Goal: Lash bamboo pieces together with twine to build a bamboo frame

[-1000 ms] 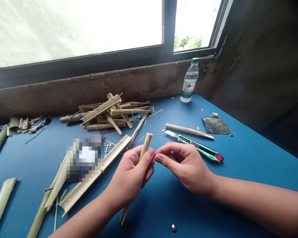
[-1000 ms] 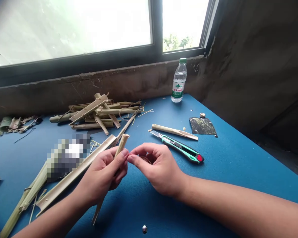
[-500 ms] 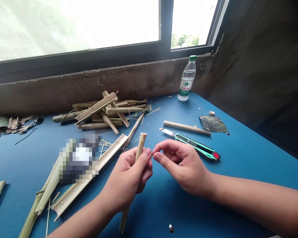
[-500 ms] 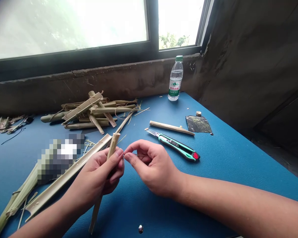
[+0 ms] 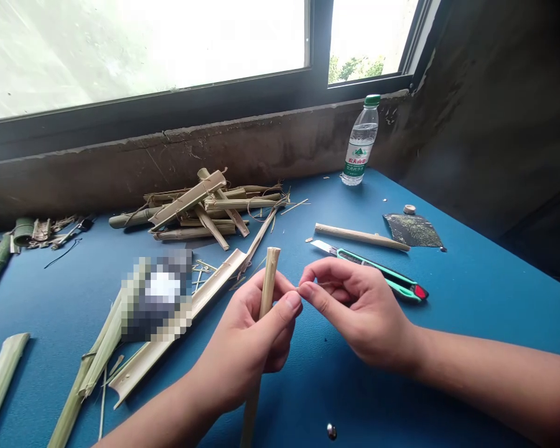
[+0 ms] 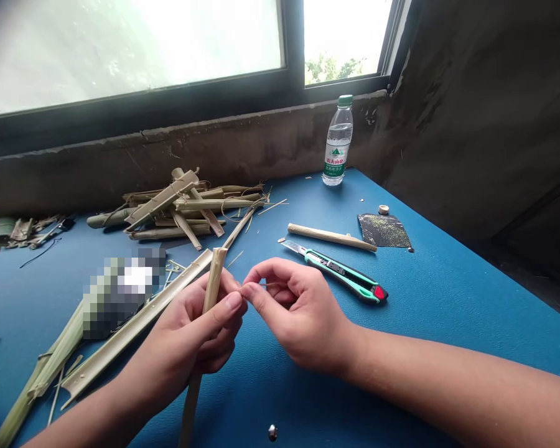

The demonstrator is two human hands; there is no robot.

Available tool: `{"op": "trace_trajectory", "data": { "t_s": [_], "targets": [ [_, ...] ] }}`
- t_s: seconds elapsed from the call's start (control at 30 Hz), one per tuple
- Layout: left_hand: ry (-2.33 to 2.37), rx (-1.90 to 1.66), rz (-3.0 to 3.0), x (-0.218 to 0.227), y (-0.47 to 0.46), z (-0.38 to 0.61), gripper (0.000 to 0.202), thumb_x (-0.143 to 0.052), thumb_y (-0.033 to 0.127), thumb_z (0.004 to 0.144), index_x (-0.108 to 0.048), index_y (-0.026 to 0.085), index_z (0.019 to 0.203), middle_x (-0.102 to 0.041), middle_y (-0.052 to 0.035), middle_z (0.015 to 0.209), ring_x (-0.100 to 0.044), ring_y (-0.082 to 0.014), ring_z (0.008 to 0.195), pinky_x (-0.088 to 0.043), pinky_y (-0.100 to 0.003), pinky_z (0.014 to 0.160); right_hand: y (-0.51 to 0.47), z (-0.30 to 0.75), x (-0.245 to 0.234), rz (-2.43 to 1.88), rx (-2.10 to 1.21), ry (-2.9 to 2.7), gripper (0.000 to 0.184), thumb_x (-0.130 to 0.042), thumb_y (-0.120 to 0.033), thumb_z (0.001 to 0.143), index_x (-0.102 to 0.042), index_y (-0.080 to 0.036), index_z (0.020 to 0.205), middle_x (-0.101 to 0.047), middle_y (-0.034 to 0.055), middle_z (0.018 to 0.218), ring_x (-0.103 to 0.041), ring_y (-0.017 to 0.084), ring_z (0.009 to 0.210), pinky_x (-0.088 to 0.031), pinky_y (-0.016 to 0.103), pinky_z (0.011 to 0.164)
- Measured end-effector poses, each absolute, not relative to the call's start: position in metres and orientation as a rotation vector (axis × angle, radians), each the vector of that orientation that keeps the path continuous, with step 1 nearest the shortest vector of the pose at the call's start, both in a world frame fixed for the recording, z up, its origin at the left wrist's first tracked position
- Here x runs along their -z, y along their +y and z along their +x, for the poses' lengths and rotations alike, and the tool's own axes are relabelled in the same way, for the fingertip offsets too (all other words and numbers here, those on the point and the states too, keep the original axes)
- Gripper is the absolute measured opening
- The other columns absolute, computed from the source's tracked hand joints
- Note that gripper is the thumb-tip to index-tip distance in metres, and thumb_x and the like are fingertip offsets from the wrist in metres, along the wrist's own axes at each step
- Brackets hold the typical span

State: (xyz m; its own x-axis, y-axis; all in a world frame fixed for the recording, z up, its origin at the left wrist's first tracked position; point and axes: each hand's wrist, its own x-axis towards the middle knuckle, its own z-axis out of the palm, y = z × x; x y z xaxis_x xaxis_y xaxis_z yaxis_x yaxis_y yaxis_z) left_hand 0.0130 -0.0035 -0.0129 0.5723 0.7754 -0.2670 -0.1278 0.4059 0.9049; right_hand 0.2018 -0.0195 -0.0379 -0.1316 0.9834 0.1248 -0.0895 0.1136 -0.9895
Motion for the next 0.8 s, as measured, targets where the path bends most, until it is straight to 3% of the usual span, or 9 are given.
{"op": "trace_trajectory", "data": {
  "t_s": [0.1, 0.2, 0.27, 0.57, 0.8],
  "targets": [
    [0.724, -0.647, 0.929, 0.0147, 0.0, 0.0117, 0.024, -0.073, 0.039, 0.1, -0.055, 0.024, 0.099, -0.04, 0.0108, 0.061, -0.023, -0.0034, 0.046, -0.025, -0.014, 0.043, -0.0193, 0.2026, 0.0371, -0.979, -1.233, -1.319, 0.026, -0.087, -0.04, 0.093, -0.071, -0.02, 0.099, -0.06, -0.0011, 0.076, -0.046, 0.012, 0.063, -0.036, 0.026, 0.053],
    [0.748, -0.667, 0.906, 0.0173, 0.0012, 0.0145, 0.034, -0.067, 0.053, 0.102, -0.057, 0.022, 0.094, -0.049, 0.0072, 0.069, -0.026, -0.0029, 0.046, -0.023, -0.014, 0.041, -0.0194, 0.2028, 0.0373, -0.995, -1.202, -1.339, 0.025, -0.086, -0.04, 0.094, -0.071, -0.02, 0.098, -0.066, 0.0012, 0.08, -0.053, 0.014, 0.066, -0.04, 0.027, 0.054],
    [0.783, -0.645, 0.925, 0.0187, 0.0003, 0.0169, 0.041, -0.062, 0.057, 0.105, -0.055, 0.021, 0.088, -0.046, 0.0075, 0.064, -0.025, -0.0029, 0.045, -0.022, -0.013, 0.04, -0.0193, 0.2026, 0.0384, -1.006, -1.188, -1.348, 0.025, -0.087, -0.04, 0.093, -0.072, -0.02, 0.097, -0.07, 0.0027, 0.082, -0.059, 0.015, 0.067, -0.044, 0.027, 0.056],
    [0.774, -0.706, 0.946, 0.0169, -0.0052, 0.0159, 0.036, -0.065, 0.047, 0.107, -0.051, 0.02, 0.087, -0.048, 0.0086, 0.067, -0.028, -0.0016, 0.046, -0.024, -0.011, 0.041, -0.0191, 0.2005, 0.0378, -0.84, -1.318, -1.229, 0.023, -0.093, -0.039, 0.087, -0.081, -0.021, 0.093, -0.083, 0.0053, 0.086, -0.079, 0.022, 0.08, -0.065, 0.033, 0.074],
    [0.721, -0.698, 0.932, 0.0178, -0.0061, 0.0149, 0.033, -0.063, 0.042, 0.108, -0.049, 0.021, 0.088, -0.045, 0.0086, 0.068, -0.027, -0.0015, 0.045, -0.023, -0.012, 0.042, -0.0182, 0.201, 0.0365, -0.878, -1.293, -1.253, 0.031, -0.093, -0.047, 0.086, -0.081, -0.02, 0.094, -0.082, 0.0064, 0.085, -0.079, 0.024, 0.08, -0.065, 0.034, 0.072]
  ]
}}
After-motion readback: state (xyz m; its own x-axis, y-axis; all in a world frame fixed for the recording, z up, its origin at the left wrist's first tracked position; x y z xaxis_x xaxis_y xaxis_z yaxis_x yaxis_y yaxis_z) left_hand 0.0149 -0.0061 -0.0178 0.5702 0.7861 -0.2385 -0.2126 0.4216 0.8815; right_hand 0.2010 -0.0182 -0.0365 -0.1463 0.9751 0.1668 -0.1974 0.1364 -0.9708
